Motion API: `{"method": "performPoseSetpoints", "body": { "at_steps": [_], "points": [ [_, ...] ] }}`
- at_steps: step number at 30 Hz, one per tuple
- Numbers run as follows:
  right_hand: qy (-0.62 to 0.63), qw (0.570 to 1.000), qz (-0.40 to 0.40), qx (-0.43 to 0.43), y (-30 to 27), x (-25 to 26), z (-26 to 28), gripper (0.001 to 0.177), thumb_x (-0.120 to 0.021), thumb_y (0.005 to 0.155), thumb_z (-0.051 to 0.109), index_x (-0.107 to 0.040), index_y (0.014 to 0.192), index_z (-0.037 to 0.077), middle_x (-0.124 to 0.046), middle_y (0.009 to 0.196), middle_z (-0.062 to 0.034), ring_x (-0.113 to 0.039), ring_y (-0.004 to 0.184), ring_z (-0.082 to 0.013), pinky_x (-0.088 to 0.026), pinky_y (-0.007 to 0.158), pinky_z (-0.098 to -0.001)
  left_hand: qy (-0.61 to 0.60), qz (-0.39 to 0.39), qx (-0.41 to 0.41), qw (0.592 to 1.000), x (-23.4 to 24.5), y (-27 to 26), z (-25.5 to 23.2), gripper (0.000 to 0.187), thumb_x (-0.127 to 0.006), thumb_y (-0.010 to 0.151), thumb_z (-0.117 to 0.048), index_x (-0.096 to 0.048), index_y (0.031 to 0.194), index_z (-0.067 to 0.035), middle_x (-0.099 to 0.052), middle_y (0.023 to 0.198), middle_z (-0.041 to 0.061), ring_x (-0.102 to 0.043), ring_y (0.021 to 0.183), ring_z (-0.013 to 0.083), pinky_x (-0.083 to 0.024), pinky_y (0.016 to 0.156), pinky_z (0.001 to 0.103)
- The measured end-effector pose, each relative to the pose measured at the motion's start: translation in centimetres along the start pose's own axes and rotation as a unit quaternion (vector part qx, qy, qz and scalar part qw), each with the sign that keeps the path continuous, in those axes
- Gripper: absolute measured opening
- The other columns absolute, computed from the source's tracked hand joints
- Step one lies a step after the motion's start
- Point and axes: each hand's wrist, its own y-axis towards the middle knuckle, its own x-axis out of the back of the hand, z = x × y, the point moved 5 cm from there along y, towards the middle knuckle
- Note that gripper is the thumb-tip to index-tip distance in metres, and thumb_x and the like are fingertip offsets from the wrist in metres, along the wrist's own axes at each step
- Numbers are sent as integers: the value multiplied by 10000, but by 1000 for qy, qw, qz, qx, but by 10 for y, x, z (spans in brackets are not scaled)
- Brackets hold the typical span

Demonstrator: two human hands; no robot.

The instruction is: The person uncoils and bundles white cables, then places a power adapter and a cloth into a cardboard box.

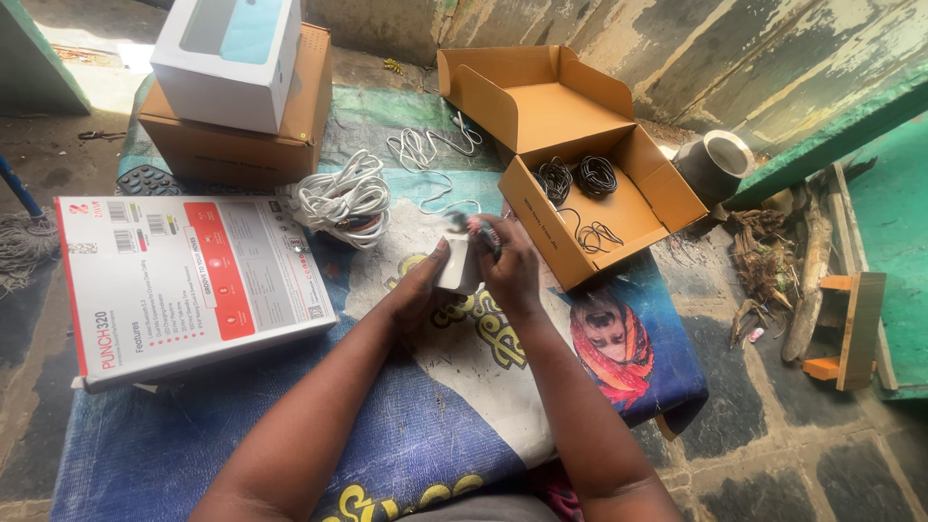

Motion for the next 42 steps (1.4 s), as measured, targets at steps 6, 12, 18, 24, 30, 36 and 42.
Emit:
{"method": "performPoseSetpoints", "body": {
  "at_steps": [6,12,18,24,30,36,42],
  "points": [
    [-30,995,-95,17,6,27,12,393,-681,1016,327,-616,1384,207,-620,1196,-106,-724,967,-256,-627,765,-376,-50,-22,-33,998,-1,-7,-17,714,-337,1005,-641,-595,1323,-57,-715,1098,121,-664,991,204,-537,835,304],
    [-143,983,-3,118,-28,-4,66,632,-807,856,265,-568,1441,257,-541,1278,-127,-682,966,-283,-632,686,-338,-64,-48,-60,995,11,-1,-4,628,-333,978,-634,-582,1250,-125,-698,1089,73,-699,987,190,-610,809,355],
    [-136,964,57,220,-65,0,87,681,-857,785,258,-605,1417,254,-545,1274,-123,-694,965,-289,-622,744,-386,-215,-19,-30,976,33,13,2,680,-358,1043,-653,-607,1224,-47,-683,1025,160,-714,864,254,-630,717,367],
    [-74,982,29,169,-51,30,57,487,-825,897,301,-679,1361,284,-597,1324,-50,-741,1036,-235,-633,781,-347,-112,-43,-89,989,10,-5,-15,620,-335,1071,-556,-574,1332,-48,-703,1191,144,-707,1088,238,-573,982,373],
    [-105,987,3,118,-35,15,59,812,-812,811,476,-469,1474,155,-517,1360,-148,-692,1049,-361,-620,760,-404,-107,-32,-23,994,-22,-23,-28,626,-274,1050,-560,-544,1376,-100,-672,1189,133,-661,1107,266,-534,988,430],
    [-120,992,26,18,-28,10,30,775,-770,836,474,-491,1429,60,-608,1250,-153,-697,1020,-391,-585,782,-468,-49,82,-63,993,-29,-20,-30,577,-446,1044,-448,-336,1507,-121,-621,1307,88,-627,1172,225,-522,982,404],
    [-118,990,55,-45,-39,17,10,427,-700,954,412,-627,1143,36,-703,1000,-162,-709,881,-394,-545,731,-483,29,23,-107,994,-16,-11,-32,650,-684,974,-302,-342,1471,-62,-618,1301,200,-709,1085,246,-598,916,366]
  ]
}}
